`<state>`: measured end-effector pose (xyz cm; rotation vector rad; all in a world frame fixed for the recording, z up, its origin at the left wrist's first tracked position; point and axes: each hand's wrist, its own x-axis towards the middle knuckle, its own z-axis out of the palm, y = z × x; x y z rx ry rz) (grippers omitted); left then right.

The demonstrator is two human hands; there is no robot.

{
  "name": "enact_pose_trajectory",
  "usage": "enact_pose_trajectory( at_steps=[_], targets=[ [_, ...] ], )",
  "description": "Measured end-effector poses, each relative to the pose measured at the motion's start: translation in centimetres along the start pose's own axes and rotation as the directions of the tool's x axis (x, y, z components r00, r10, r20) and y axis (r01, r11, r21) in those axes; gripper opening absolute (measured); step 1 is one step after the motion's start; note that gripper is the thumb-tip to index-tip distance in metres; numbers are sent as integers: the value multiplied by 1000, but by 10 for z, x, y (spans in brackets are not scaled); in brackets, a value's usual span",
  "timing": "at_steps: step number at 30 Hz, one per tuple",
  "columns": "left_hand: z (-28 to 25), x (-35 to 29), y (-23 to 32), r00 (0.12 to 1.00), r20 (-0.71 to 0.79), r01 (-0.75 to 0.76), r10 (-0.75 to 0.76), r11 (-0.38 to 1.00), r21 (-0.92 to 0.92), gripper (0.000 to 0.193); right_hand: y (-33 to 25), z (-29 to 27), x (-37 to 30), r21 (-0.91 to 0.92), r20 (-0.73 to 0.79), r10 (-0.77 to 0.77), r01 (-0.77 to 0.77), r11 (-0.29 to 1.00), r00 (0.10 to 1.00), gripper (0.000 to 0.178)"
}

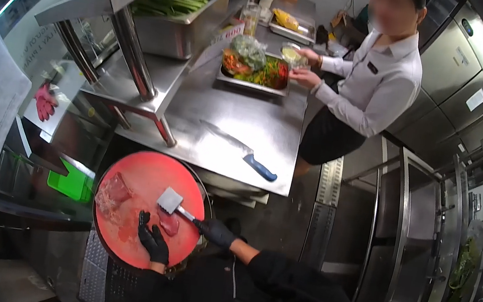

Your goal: Tenderizing pieces of raw meat with a meat mallet on a cutting board.

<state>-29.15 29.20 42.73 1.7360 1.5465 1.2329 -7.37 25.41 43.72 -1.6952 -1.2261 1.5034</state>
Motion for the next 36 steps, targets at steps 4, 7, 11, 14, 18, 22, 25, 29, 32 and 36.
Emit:
enact_pose_trajectory(
  at_steps=[4, 7, 11, 14, 18, 22, 25, 29, 32, 36],
  targets=[
    [0, -1, 1, 1000, 2, 18, -18, 1000, 6, 46, 1, 2, -1, -18, 23, 106, -105, 994, 994, 52],
    [1, 0, 0, 1000, -29, 2, -2, 1000, -17, 45, 0, 3, 0, -18, 8, 71, -71, 997, 997, 51],
    [2, 4, 5, 1000, -13, 2, -2, 1000, -19, 45, 5, 1, 2, -5, -2, 53, -53, 999, 999, 52],
    [4, 4, 3, 1000, -31, -4, 3, 1000, -21, 45, 5, 0, 4, -1, 14, 56, -56, 998, 998, 53],
    [3, 3, -1, 1000, -19, -6, 6, 1000, 0, 45, -1, -2, 2, -36, 21, 99, -98, 995, 995, 54],
    [-1, -1, -3, 1000, -14, -3, 4, 999, 36, 46, -3, 1, 1, -37, 30, 124, -123, 992, 992, 53],
    [1, 3, 4, 1000, -9, -4, 4, 999, 35, 46, 3, 0, 2, -6, 34, 104, -104, 995, 994, 53],
    [2, 2, 7, 1000, -18, 12, -13, 1000, -8, 49, 2, 1, 1, -9, 21, 103, -103, 995, 994, 52],
    [-1, 2, 0, 1000, 6, 25, -25, 1000, 12, 49, 2, 2, 3, 23, 32, 125, -126, 992, 992, 52],
    [3, 1, 1, 1000, -17, 18, -17, 1000, 20, 48, 3, -2, 4, -13, 37, 123, -122, 992, 992, 51]
  ],
)
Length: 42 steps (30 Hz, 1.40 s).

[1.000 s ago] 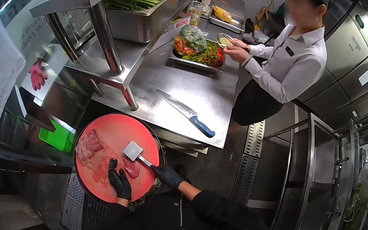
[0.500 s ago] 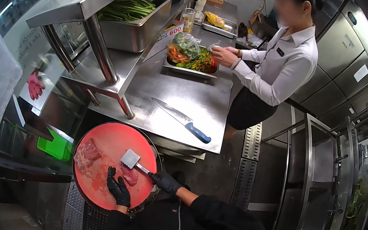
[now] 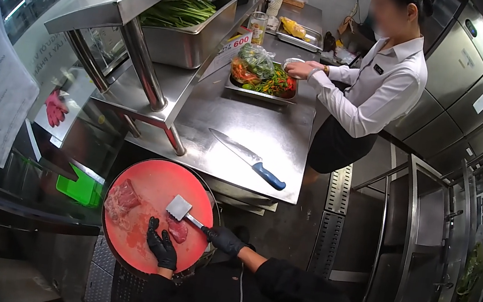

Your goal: Tenderizing pieces of raw meat with a meat mallet on a cutting board.

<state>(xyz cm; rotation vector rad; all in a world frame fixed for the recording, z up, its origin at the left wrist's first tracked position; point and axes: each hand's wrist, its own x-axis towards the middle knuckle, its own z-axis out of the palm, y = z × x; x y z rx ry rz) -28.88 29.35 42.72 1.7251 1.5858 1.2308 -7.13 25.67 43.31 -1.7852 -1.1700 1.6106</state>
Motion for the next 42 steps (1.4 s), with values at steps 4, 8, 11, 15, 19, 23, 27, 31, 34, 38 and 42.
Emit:
enact_pose_trajectory(
  at_steps=[4, 8, 11, 15, 19, 23, 27, 31, 34, 38, 42],
  targets=[
    [1, 3, 2, 1000, -2, -11, 11, 1000, 8, 46, 4, 3, -1, 64, -8, -11, 11, 998, 1000, 51],
    [-2, 1, 2, 1000, -6, -19, 19, 999, 34, 45, 5, 4, -1, 70, 6, -9, 8, 998, 1000, 51],
    [0, 2, 2, 1000, -15, -20, 19, 1000, -2, 45, 0, 2, -3, 55, 2, 12, -12, 998, 1000, 52],
    [-1, 1, 3, 1000, 0, 2, -2, 1000, 6, 45, -1, 1, -2, 31, -4, -1, 1, 1000, 1000, 54],
    [-1, 2, 3, 1000, -3, -9, 9, 1000, 12, 44, 4, 2, 1, 21, 0, 1, -1, 1000, 1000, 55],
    [-1, 3, 4, 1000, -3, -30, 30, 999, 39, 44, 0, 1, -2, 33, -18, 3, -3, 999, 1000, 56],
    [-1, 3, 3, 999, 5, -41, 41, 998, 48, 43, -2, 0, -3, 15, -2, 4, -4, 1000, 1000, 56],
    [0, 2, 2, 999, 3, -38, 38, 998, 53, 43, -1, -1, -2, -5, -1, 8, -8, 1000, 1000, 57],
    [0, 1, -2, 999, -7, -31, 31, 999, 45, 42, -5, 1, -5, 38, -14, 13, -13, 999, 1000, 57],
    [1, 0, -1, 1000, -5, -25, 25, 999, 41, 41, 0, 1, -2, 45, 5, 42, -43, 998, 999, 56],
    [2, 1, -3, 999, -9, -39, 39, 998, 40, 41, 6, 2, 2, 30, -5, 10, -9, 1000, 1000, 55]
  ],
)
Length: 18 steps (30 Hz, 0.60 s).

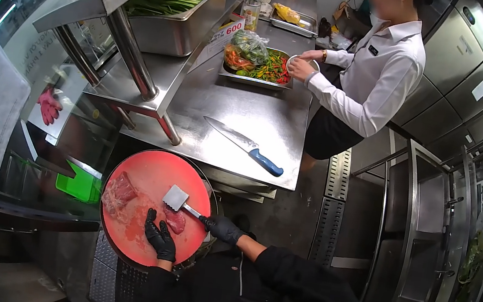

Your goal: Tenderizing pieces of raw meat with a meat mallet on a cutting board.

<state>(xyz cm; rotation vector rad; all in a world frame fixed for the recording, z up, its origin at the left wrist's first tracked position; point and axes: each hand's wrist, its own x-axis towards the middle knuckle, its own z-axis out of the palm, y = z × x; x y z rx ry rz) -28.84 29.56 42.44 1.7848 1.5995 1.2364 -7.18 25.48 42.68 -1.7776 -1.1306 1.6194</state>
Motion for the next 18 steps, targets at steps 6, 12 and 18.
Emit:
enact_pose_trajectory(
  at_steps=[6, 12, 18],
  targets=[
    [0, 0, -1, 1000, 8, -3, 3, 1000, 25, 41, -3, -1, -2, -3, 6, -6, 6, 1000, 1000, 55],
    [0, 0, 1, 1000, -6, 9, -9, 1000, 7, 42, -2, -2, -1, -7, 11, -18, 18, 1000, 1000, 56],
    [-3, 3, 8, 1000, 16, -28, 27, 998, 64, 42, 1, -2, 0, 15, 16, -16, 16, 1000, 1000, 55]
  ],
)
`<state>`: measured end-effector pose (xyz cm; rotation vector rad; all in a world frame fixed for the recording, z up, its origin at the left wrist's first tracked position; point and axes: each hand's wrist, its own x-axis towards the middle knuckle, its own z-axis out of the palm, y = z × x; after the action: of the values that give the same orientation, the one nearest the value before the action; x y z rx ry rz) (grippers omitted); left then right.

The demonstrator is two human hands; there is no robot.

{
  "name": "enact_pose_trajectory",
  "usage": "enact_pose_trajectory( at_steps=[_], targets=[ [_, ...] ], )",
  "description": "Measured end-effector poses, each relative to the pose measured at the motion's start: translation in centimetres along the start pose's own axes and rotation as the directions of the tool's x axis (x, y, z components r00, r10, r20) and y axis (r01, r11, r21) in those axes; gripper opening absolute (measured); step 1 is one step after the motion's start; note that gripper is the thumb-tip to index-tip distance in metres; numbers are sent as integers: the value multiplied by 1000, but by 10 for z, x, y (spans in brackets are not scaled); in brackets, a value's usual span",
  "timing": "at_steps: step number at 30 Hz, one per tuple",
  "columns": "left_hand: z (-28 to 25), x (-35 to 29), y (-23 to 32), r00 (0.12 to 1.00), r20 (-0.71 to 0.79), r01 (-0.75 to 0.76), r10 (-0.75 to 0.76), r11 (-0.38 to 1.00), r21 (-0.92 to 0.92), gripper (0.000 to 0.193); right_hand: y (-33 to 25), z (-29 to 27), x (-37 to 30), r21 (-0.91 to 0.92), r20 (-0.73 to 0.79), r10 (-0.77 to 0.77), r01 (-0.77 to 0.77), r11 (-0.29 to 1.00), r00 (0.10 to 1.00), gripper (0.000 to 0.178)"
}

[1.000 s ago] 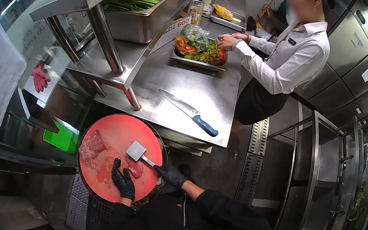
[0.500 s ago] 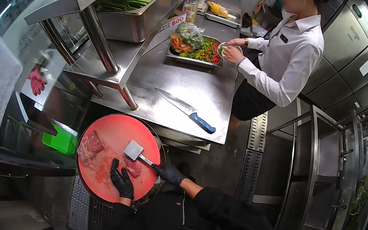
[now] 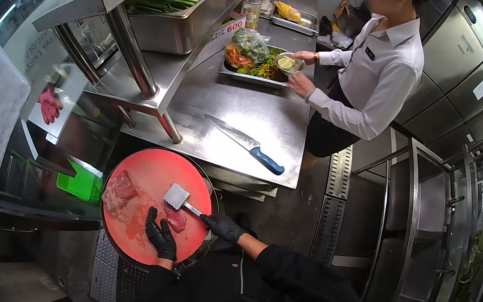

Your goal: Tenderizing pieces of raw meat with a meat mallet on a cutting board.

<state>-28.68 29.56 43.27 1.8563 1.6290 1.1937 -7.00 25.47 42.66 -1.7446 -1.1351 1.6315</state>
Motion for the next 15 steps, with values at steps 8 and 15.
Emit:
enact_pose_trajectory(
  at_steps=[8, 15],
  targets=[
    [0, -1, -1, 1000, -7, 20, -20, 998, -56, 43, -10, -2, -5, 18, 31, 23, -24, 1000, 999, 54],
    [-1, 0, -1, 1000, -1, 27, -27, 1000, -15, 42, -2, 1, -1, 13, 0, 32, -32, 999, 999, 54]
  ],
)
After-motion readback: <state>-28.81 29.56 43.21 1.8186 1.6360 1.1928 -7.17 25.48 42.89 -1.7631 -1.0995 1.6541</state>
